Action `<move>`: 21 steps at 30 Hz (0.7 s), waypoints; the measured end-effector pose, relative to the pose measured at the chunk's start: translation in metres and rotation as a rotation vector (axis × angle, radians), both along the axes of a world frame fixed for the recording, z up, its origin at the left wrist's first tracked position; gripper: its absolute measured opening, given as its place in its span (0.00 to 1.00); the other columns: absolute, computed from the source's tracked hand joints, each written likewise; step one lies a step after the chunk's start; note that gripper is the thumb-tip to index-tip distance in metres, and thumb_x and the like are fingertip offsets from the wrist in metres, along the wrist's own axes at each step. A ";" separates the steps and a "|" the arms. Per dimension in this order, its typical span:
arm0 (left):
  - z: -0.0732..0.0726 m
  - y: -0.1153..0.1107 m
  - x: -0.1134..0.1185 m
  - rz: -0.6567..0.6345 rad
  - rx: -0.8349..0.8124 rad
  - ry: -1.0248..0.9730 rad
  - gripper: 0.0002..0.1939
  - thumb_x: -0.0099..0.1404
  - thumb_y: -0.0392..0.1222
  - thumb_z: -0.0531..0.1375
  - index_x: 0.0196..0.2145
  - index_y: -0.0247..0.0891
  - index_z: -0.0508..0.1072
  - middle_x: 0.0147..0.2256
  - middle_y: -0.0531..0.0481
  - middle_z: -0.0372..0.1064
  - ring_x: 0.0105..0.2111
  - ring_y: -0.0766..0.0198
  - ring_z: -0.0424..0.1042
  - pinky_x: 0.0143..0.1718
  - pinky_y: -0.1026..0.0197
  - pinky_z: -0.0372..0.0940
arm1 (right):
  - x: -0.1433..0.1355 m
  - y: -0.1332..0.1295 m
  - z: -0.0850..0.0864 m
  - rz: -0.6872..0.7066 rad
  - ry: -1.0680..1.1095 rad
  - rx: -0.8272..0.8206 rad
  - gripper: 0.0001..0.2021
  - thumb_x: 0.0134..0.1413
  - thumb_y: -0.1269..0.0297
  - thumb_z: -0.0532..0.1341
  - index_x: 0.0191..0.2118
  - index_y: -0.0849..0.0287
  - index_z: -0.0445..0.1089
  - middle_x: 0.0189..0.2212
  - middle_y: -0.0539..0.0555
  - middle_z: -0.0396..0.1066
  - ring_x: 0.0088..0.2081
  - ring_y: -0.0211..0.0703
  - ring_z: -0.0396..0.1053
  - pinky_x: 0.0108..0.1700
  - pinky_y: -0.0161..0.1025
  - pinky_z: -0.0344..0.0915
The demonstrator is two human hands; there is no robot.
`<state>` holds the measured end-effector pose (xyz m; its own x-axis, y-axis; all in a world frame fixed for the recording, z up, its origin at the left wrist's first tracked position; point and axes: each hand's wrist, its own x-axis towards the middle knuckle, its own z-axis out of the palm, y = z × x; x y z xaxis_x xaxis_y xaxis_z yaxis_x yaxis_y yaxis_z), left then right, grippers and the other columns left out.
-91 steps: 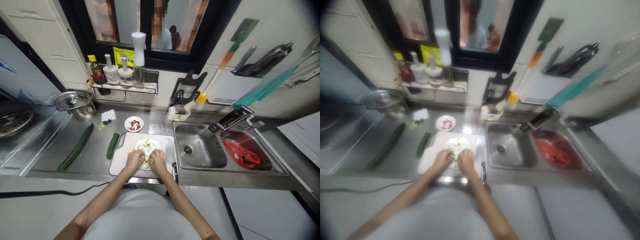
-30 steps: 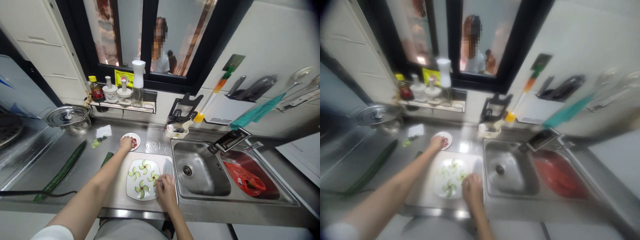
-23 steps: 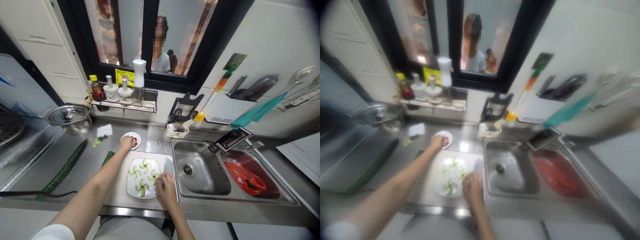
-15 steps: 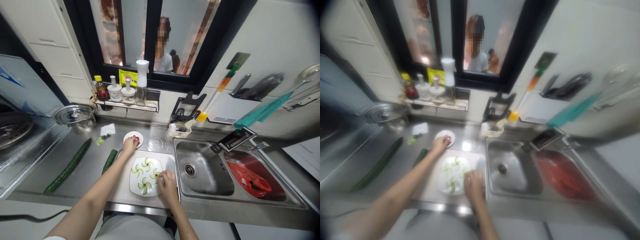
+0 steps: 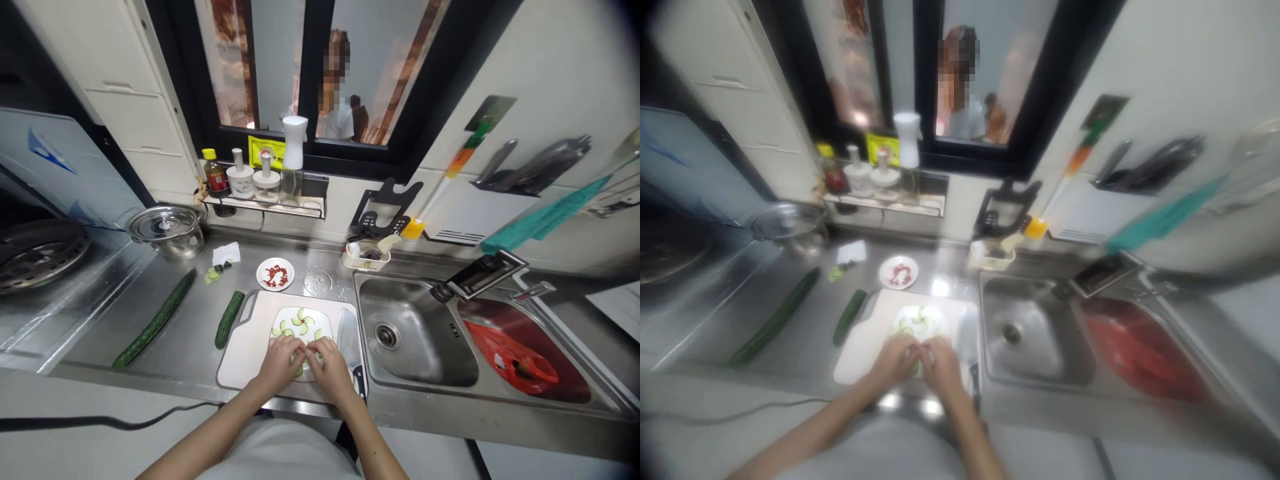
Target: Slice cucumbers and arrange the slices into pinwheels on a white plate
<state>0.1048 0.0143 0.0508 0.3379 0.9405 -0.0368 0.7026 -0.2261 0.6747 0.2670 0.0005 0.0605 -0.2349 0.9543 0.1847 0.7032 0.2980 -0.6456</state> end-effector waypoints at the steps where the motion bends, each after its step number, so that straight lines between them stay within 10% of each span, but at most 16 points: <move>1: 0.000 -0.005 -0.002 -0.011 -0.001 0.030 0.12 0.67 0.45 0.51 0.33 0.41 0.73 0.35 0.48 0.72 0.40 0.58 0.67 0.44 0.56 0.56 | -0.001 -0.002 -0.001 0.014 -0.021 -0.016 0.11 0.63 0.62 0.52 0.34 0.57 0.69 0.32 0.54 0.70 0.38 0.44 0.66 0.42 0.39 0.61; 21: 0.012 -0.017 -0.020 -0.279 0.112 0.274 0.08 0.66 0.39 0.52 0.37 0.40 0.71 0.36 0.47 0.69 0.40 0.57 0.64 0.42 0.54 0.53 | -0.002 -0.013 -0.002 0.149 -0.186 -0.067 0.07 0.58 0.70 0.55 0.32 0.56 0.69 0.31 0.51 0.69 0.36 0.41 0.65 0.39 0.36 0.60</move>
